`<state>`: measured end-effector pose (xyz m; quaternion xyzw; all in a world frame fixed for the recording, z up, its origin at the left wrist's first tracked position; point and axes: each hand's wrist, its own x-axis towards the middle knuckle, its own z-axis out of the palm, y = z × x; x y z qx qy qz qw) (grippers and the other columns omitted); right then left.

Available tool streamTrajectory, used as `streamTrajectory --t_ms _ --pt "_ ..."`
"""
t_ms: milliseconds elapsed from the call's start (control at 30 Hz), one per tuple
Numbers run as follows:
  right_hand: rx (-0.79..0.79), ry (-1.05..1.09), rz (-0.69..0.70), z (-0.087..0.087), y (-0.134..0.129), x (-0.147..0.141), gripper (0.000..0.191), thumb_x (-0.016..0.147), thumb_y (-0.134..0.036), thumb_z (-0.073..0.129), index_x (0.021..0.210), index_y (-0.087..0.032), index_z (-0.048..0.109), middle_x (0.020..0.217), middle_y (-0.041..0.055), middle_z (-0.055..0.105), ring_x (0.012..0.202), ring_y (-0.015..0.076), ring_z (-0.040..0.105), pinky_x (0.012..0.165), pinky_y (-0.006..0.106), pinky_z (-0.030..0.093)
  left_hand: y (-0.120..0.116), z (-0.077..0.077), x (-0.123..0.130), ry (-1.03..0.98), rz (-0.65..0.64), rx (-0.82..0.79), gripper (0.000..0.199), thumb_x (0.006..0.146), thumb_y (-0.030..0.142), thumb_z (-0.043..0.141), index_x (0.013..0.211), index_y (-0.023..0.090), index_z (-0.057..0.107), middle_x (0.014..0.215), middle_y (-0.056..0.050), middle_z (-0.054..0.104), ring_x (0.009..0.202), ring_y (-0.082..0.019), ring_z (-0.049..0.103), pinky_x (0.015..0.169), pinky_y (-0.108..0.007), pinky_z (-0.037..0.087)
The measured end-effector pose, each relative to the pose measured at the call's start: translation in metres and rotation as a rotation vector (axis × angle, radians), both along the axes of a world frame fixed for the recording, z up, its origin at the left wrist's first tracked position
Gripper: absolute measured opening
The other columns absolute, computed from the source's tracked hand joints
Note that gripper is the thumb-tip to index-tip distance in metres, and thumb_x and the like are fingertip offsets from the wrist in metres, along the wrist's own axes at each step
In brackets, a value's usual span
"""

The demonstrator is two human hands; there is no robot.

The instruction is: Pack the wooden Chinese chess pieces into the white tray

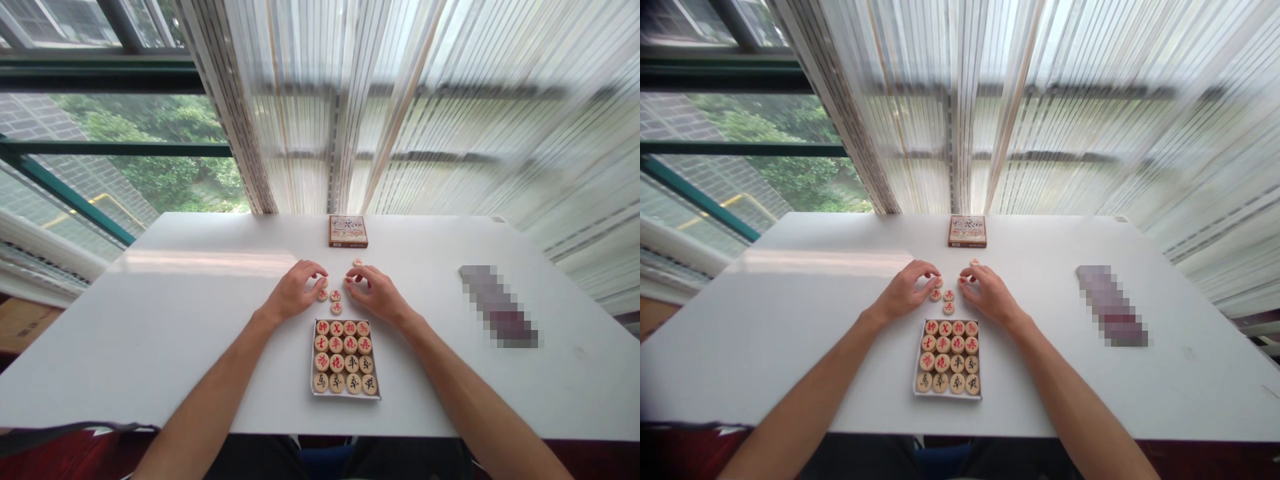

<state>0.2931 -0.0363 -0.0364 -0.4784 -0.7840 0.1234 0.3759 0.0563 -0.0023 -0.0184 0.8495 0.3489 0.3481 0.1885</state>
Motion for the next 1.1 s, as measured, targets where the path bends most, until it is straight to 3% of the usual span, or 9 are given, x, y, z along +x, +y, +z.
streamTrajectory --t_ms 133,233,333,500,1100 --pt "0.033 0.125 0.054 0.01 -0.009 -0.006 0.019 0.092 -0.026 0.064 0.109 -0.024 0.059 0.097 0.0036 0.069 0.081 0.0171 0.066 0.068 0.03 0.055 -0.01 0.005 0.008 -0.121 0.033 -0.156 0.017 0.094 0.033 0.058 0.102 0.021 0.067 0.096 -0.003 0.072 0.083 -0.017 0.065 0.071 -0.029 0.05" --pt "0.071 0.137 0.095 0.018 -0.017 -0.012 0.019 0.092 -0.025 0.063 0.111 -0.025 0.059 0.099 0.0043 0.068 0.082 0.0175 0.066 0.072 0.032 0.058 -0.016 0.007 0.015 -0.218 -0.027 -0.351 0.026 0.092 0.043 0.062 0.104 0.02 0.066 0.095 -0.005 0.074 0.082 -0.017 0.069 0.064 -0.027 0.049" --pt "0.094 0.134 0.136 0.02 -0.023 -0.016 0.018 0.093 -0.025 0.063 0.111 -0.026 0.06 0.101 0.005 0.068 0.084 0.0175 0.067 0.075 0.033 0.06 -0.019 0.007 0.02 -0.304 -0.087 -0.521 0.031 0.088 0.046 0.067 0.1 0.018 0.065 0.092 -0.007 0.075 0.081 -0.018 0.071 0.063 -0.026 0.051" --pt "0.108 0.111 0.155 0.021 -0.026 -0.018 0.019 0.093 -0.025 0.064 0.112 -0.026 0.061 0.103 0.0058 0.067 0.089 0.0186 0.066 0.081 0.035 0.059 -0.019 0.005 0.021 -0.393 -0.104 -0.672 0.033 0.083 0.045 0.074 0.097 0.017 0.063 0.092 -0.008 0.077 0.078 -0.019 0.073 0.066 -0.027 0.057" --pt "0.161 0.218 0.021 0.021 -0.028 -0.021 0.016 0.09 -0.025 0.069 0.105 -0.026 0.062 0.094 0.0036 0.069 0.081 0.018 0.065 0.075 0.035 0.058 -0.019 0.006 0.022 -0.489 -0.143 -0.78 0.033 0.085 0.042 0.073 0.103 0.015 0.065 0.082 -0.008 0.077 0.068 -0.016 0.071 0.065 -0.027 0.057"
